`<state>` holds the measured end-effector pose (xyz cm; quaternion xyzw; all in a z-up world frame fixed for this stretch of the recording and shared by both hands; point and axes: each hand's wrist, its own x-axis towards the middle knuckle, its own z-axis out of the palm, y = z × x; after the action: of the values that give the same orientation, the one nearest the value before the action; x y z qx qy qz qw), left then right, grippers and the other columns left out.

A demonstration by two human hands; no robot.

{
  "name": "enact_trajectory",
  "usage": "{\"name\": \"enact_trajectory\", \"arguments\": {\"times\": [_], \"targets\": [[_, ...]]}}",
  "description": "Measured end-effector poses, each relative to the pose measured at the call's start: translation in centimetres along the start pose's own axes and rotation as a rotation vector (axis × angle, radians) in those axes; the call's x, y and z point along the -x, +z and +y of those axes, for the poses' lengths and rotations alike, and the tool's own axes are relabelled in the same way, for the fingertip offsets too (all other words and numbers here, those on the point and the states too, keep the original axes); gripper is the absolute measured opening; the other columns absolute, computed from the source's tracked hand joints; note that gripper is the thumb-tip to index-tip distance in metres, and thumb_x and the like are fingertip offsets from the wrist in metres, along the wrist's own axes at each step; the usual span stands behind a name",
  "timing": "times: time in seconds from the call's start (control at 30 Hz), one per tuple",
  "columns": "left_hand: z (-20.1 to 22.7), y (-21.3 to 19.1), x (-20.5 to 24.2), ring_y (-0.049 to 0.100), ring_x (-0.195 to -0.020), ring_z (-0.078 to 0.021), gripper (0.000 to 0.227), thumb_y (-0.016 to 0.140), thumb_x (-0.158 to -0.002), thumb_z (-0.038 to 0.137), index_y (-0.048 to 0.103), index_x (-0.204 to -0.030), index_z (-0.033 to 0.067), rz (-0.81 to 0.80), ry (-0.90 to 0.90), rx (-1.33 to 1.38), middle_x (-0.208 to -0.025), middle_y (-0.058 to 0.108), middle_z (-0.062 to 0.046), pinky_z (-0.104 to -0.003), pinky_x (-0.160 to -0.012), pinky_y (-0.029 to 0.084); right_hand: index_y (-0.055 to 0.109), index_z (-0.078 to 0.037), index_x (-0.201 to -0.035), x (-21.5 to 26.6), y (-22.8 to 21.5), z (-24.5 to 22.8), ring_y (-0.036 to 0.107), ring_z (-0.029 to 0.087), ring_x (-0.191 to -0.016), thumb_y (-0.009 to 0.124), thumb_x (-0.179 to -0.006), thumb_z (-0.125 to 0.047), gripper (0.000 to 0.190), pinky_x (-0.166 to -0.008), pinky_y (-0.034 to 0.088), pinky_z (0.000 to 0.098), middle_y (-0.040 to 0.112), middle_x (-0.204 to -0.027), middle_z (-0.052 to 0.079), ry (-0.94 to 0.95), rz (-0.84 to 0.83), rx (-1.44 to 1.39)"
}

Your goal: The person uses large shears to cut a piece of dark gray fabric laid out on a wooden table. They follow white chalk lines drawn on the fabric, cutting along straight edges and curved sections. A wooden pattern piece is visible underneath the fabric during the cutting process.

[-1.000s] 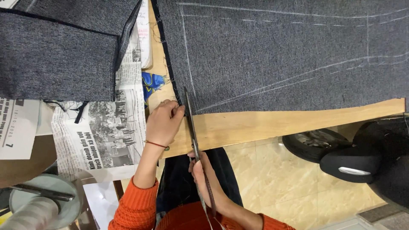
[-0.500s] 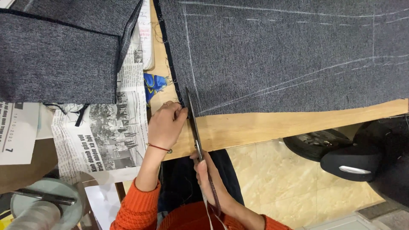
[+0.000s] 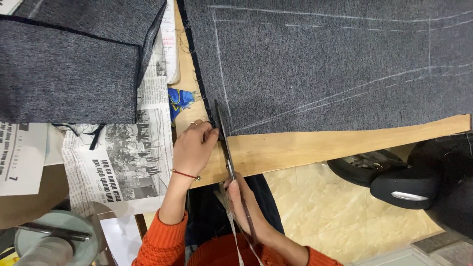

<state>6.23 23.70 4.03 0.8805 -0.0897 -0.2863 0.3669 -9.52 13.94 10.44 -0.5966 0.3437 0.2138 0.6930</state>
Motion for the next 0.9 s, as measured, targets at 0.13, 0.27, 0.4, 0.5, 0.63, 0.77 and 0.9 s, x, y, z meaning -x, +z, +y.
{"name": "enact_trajectory", "arguments": {"times": [0.13,0.27,0.4,0.5,0.63,0.77,0.9], "targets": [[0.1,-0.8,0.1,0.049,-0.062,-0.0194,0.039,0.059,-0.101,0.03,0.046,-0.07,0.0118,-0.046,-0.016,0.093,-0.064,0.046,-0.002,-0.036,-0.061,0.037,0.048,-0.014,-0.093,-0.9,0.2,-2.4,0.028,0.007,-0.056,0.032,-0.099,-0.061,0.05,-0.051,0.028,0.0262,0.032,-0.068,-0.005,-0.062,-0.034,0.017],[0.3,-1.4,0.1,0.046,-0.06,-0.0161,0.037,0.059,-0.102,0.03,0.05,-0.07,0.0129,-0.092,-0.033,0.149,-0.064,0.045,-0.001,-0.032,-0.061,0.036,0.048,-0.015,-0.097,-1.4,0.3,-3.6,0.03,0.008,-0.056,0.031,-0.096,-0.064,0.052,-0.052,0.031,0.0259,0.032,-0.072,-0.004,-0.026,-0.044,0.016],[0.3,-1.5,0.0,0.047,-0.062,-0.0149,0.035,0.059,-0.101,0.03,0.053,-0.071,0.0133,-0.092,-0.042,0.15,-0.066,0.049,0.001,-0.032,-0.062,0.037,0.05,-0.015,-0.1,-1.8,0.7,-2.8,0.024,0.006,-0.052,0.031,-0.094,-0.066,0.055,-0.047,0.024,0.0253,0.025,-0.066,-0.005,-0.007,-0.044,-0.061],[0.2,-1.6,0.0,0.046,-0.062,-0.0145,0.036,0.059,-0.101,0.028,0.051,-0.07,0.0132,-0.097,-0.028,0.164,-0.067,0.047,0.001,-0.031,-0.064,0.036,0.044,-0.016,-0.089,-2.1,0.8,-2.5,0.025,0.006,-0.051,0.04,-0.094,-0.067,0.051,-0.044,0.023,0.0232,0.025,-0.066,-0.006,0.053,-0.005,-0.13],[0.1,-1.7,-0.1,0.048,-0.063,-0.0144,0.035,0.059,-0.101,0.032,0.053,-0.071,0.0144,-0.121,-0.064,0.136,-0.067,0.05,0.001,-0.031,-0.062,0.038,0.041,-0.016,-0.087,-2.0,0.7,-2.8,0.021,0.005,-0.049,0.039,-0.096,-0.065,0.05,-0.043,0.021,0.0238,0.022,-0.064,-0.006,0.044,-0.043,-0.135],[0.2,-2.2,-0.1,0.049,-0.061,-0.0169,0.036,0.059,-0.1,0.031,0.051,-0.069,0.0123,-0.158,-0.065,0.149,-0.065,0.05,-0.002,-0.032,-0.062,0.036,0.046,-0.016,-0.091,-3.0,1.0,-5.0,0.027,0.007,-0.056,0.033,-0.094,-0.068,0.054,-0.048,0.026,0.0233,0.03,-0.069,-0.005,0.074,-0.01,-0.058],[-0.5,-2.0,-0.2,0.071,-0.089,-0.0332,0.024,0.065,-0.092,0.035,0.073,-0.086,0.0131,-0.145,-0.147,0.135,-0.079,0.065,-0.009,-0.047,-0.082,0.055,0.049,-0.013,-0.108,-6.2,0.4,-4.0,0.037,0.002,-0.055,0.023,-0.102,-0.068,0.061,-0.044,0.035,0.0164,0.037,-0.075,-0.004,0.058,-0.02,-0.001]]}}
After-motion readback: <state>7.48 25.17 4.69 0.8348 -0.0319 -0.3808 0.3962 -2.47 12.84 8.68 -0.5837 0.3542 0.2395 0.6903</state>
